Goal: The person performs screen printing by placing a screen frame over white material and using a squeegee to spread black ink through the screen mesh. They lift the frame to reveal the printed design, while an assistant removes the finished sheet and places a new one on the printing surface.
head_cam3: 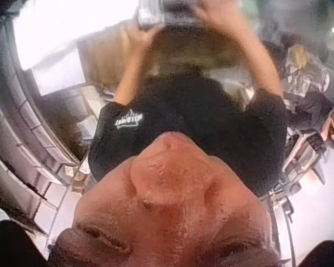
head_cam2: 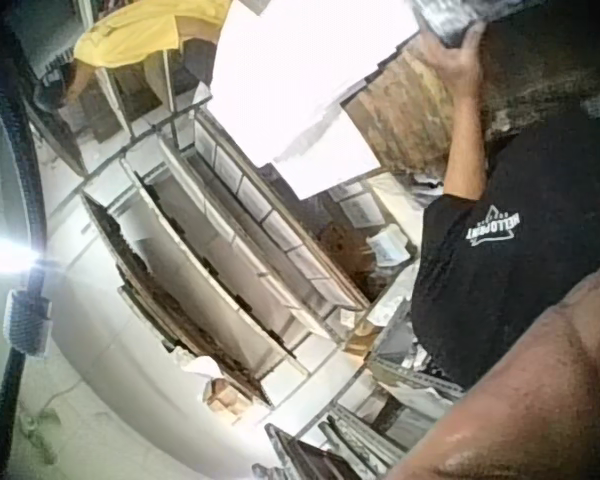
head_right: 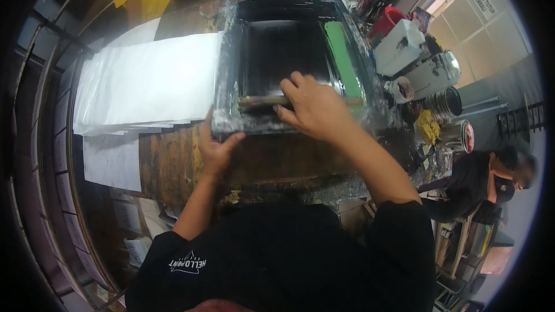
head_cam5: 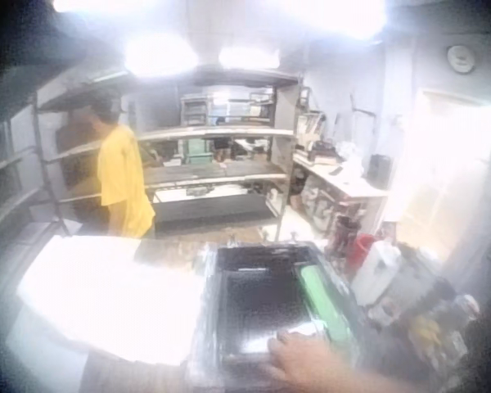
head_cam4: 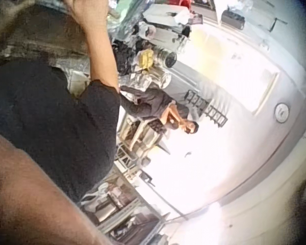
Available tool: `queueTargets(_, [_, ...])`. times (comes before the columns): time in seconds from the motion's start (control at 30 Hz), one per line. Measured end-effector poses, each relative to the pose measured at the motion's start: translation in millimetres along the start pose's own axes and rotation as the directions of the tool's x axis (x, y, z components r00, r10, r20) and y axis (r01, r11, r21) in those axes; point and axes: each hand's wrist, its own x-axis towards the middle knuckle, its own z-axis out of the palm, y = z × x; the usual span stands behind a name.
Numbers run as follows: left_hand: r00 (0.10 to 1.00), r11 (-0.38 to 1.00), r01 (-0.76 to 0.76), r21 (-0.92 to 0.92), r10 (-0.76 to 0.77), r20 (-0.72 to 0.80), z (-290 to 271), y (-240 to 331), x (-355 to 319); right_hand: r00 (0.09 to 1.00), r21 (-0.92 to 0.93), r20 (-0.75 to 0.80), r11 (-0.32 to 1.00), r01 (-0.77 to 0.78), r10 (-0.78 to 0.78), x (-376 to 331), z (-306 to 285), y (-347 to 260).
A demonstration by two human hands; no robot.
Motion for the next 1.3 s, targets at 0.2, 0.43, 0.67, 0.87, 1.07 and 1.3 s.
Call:
queueTargets(0.2, [0.981, 0.874, -0.166, -0.456, 0.099, -0.167, 15, 98, 91, 0.853, -0.347, -0.474, 0.937, 0.045, -0.217, 36, -74, -10])
queueTargets(0.43, [0.959, 0.531, -0.179, 0.828, -0.092, 0.266, 37, 1, 10, 0.772, -0.364, -0.576, 0.93, 0.051, -0.268, 76, -101, -1])
queueTargets(0.67, [0.964, 0.707, -0.145, 0.692, -0.056, 0.259, 51, 26, 28, 0.792, -0.356, -0.568, 0.934, 0.008, -0.224, 88, -120, 4])
queueTargets(0.87, [0.979, 0.843, -0.203, 0.498, 0.158, 0.131, 54, 84, 138, 0.812, -0.297, -0.55, 0.954, 0.027, -0.195, 102, -137, 3])
queueTargets(1.07, [0.984, 0.832, -0.145, 0.535, 0.177, -0.009, -15, 51, 143, 0.784, -0.335, -0.582, 0.942, 0.01, -0.215, 90, -122, 0])
queueTargets(1.3, [0.996, 0.693, 0.024, 0.721, 0.042, -0.074, -138, -44, 184, 0.82, -0.313, -0.553, 0.949, -0.038, -0.149, 85, -121, -10])
